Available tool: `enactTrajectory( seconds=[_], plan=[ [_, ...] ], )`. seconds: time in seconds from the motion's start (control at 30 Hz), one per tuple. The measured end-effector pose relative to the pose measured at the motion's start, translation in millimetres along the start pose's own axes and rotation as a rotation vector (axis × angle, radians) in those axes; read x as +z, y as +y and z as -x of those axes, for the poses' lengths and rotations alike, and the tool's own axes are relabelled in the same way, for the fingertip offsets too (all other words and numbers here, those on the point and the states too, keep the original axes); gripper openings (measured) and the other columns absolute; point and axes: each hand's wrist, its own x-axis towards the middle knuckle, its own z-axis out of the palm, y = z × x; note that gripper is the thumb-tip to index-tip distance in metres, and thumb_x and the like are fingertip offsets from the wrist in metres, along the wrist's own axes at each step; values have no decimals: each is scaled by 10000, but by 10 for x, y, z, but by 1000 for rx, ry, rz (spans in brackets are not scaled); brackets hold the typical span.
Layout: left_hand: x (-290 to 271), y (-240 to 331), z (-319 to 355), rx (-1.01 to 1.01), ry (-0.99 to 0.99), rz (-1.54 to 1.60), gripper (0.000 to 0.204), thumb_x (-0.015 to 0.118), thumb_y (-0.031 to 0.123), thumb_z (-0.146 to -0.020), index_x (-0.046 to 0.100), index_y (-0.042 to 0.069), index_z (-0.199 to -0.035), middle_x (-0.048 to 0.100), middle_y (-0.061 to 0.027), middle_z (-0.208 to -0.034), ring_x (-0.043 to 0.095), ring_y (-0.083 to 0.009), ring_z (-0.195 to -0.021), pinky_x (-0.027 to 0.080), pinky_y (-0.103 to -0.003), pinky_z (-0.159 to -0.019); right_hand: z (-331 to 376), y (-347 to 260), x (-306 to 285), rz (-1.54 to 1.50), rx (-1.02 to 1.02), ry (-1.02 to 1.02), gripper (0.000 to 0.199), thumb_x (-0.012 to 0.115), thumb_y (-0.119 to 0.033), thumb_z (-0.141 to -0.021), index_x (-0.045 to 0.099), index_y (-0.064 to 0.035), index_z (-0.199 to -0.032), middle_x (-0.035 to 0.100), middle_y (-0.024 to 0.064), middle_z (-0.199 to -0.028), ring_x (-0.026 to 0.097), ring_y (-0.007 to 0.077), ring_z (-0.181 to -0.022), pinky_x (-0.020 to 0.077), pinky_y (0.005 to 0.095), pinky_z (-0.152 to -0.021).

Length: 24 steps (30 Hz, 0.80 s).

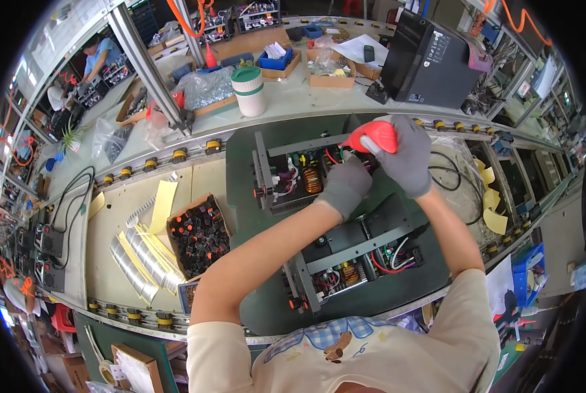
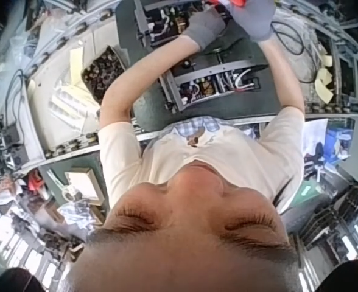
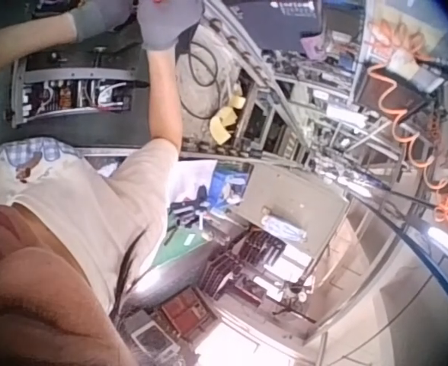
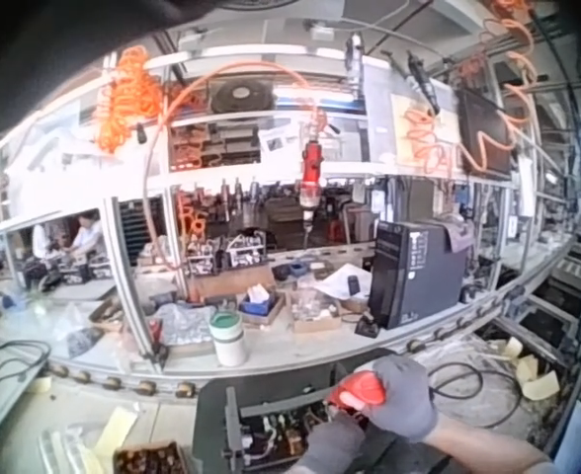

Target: Assembling and inspecting electronic components and power supply units on an industrial assembly line.

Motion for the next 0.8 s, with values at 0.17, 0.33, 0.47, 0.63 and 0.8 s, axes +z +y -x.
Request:
enactTrajectory(
  seconds=[0.17, 0.33, 0.47, 0.63, 0.8],
  plan=[
    [-189, 93, 71, -31, -55, -5, 757, 630, 240, -803, 276, -197, -1310, 526, -317, -1192, 662, -332, -882, 538, -381, -693, -26, 34, -15, 71, -1, -23, 372, 776, -357, -660, 597, -76, -823, 576, 111, -713, 578, 310, -678, 447, 392, -590],
    [-67, 92, 64, -73, 79, 88, 636, 592, 201, -823, 358, -196, -1262, 568, -300, -1124, 671, -330, -828, 543, -386, -646, -79, -9, 53, 94, -39, -40, 365, 771, -358, -670, 605, -76, -830, 580, 114, -713, 577, 314, -661, 454, 387, -576],
    [-121, 15, 194, -27, 259, 44, 497, 509, 174, -835, 451, -172, -1187, 659, -235, -827, 672, -328, -695, 539, -406, -572, -229, -133, 54, -13, 35, -47, 354, 765, -322, -690, 613, -54, -864, 602, 121, -736, 602, 294, -666, 477, 363, -594],
    [-472, -427, 804, 282, 246, 245, 291, 595, 252, -820, 603, 85, -1059, 625, -63, -1110, 642, -280, -866, 525, -398, -727, -478, -421, 16, -339, 133, 17, 352, 744, -295, -734, 615, -25, -920, 620, 147, -758, 636, 243, -693, 503, 331, -658],
    [-415, -1217, 1485, 54, 900, 647, 159, 618, 160, -828, 655, 72, -954, 648, -110, -1010, 652, -284, -818, 518, -342, -715, -529, -919, 285, 12, -215, -198, 388, 748, -380, -708, 579, -45, -810, 590, 146, -717, 583, 333, -650, 463, 372, -583]
  ],
)
